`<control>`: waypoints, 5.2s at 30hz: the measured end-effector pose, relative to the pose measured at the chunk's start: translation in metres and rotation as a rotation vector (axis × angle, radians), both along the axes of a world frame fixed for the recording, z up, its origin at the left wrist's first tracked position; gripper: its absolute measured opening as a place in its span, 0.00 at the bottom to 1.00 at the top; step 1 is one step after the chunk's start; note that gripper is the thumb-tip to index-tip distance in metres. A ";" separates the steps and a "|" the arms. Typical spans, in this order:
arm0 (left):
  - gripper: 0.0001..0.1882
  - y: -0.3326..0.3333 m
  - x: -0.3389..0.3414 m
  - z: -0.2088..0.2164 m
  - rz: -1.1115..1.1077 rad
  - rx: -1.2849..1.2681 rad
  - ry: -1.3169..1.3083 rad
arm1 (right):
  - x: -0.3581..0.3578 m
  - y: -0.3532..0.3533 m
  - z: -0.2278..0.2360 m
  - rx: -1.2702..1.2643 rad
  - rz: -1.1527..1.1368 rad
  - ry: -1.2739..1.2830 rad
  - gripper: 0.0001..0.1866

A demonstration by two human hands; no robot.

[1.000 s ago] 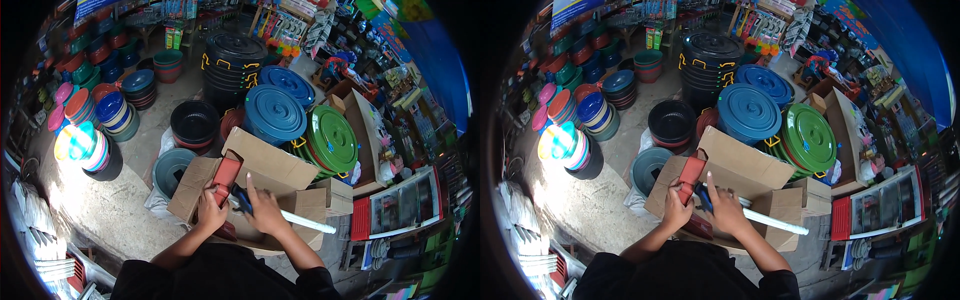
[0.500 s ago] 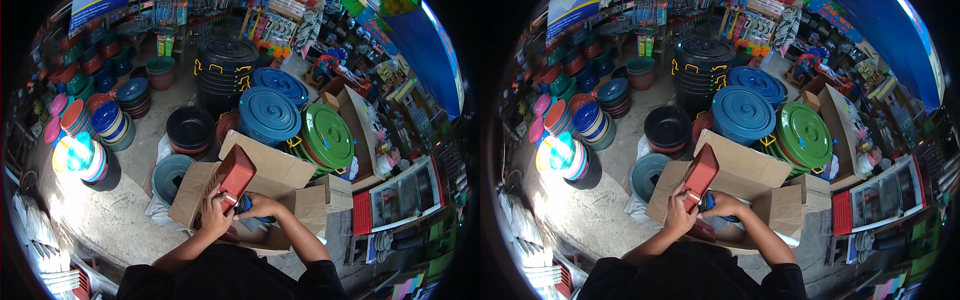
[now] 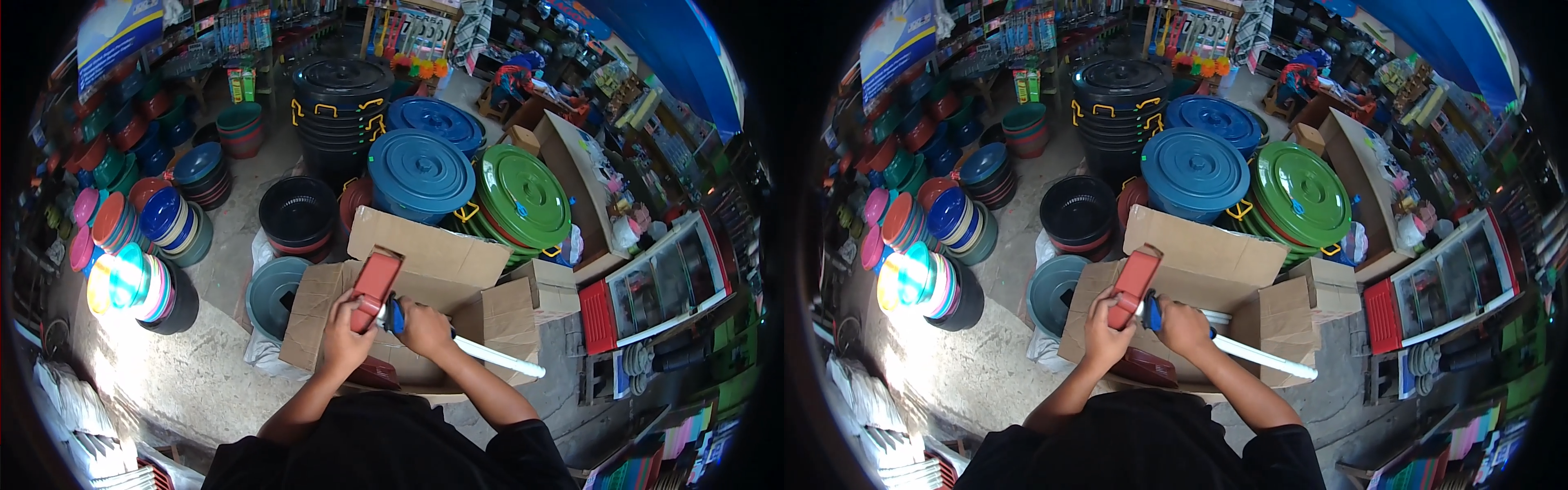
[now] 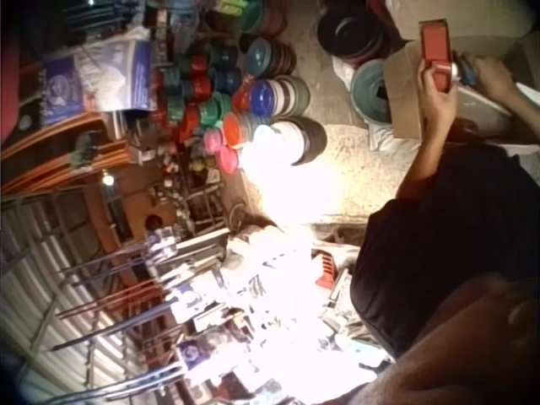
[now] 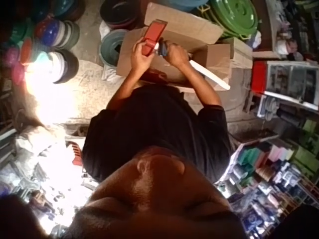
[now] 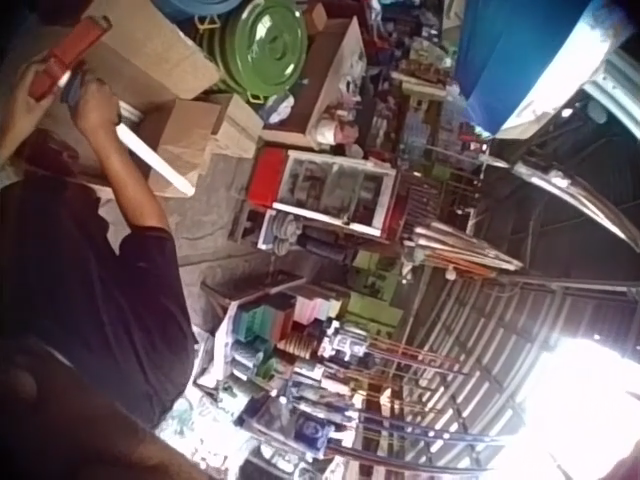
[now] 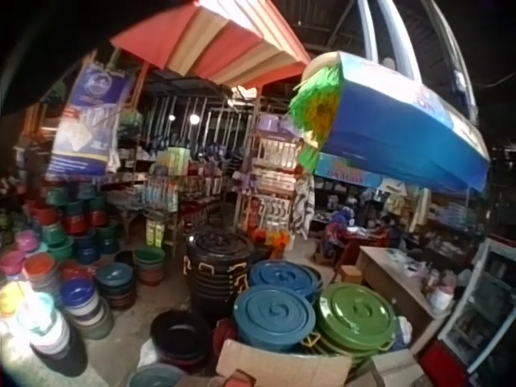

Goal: Wiping dustpans and attaching handles in a cleaning supply store.

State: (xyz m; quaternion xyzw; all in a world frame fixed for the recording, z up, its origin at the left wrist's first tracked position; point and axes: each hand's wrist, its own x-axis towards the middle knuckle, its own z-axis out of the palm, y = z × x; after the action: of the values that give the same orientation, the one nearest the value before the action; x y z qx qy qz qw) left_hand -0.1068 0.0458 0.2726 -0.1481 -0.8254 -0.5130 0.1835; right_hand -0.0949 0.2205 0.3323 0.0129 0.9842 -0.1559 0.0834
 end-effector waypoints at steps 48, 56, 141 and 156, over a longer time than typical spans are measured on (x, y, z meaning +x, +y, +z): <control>0.24 0.000 0.184 -0.080 0.791 0.224 -0.490 | 0.104 0.294 -0.129 -1.219 -0.880 0.484 0.17; 0.20 0.010 0.303 -0.039 1.238 0.071 -0.451 | 0.076 0.236 -0.165 -1.522 -0.646 0.172 0.24; 0.32 -1.049 0.268 -0.101 2.524 0.363 -0.138 | -0.169 -1.517 -0.203 -1.419 1.238 -0.562 0.25; 0.34 -1.093 0.273 -0.073 3.298 0.599 0.135 | 0.211 -1.737 -0.107 -1.054 1.266 -1.419 0.30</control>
State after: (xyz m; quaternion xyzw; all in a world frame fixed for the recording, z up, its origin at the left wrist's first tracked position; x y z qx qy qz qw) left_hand 0.1660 -1.0473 0.1994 -0.8346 -0.0413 -0.0933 -0.5414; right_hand 0.1160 -1.5166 0.2253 -0.4470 0.3490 -0.4444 0.6934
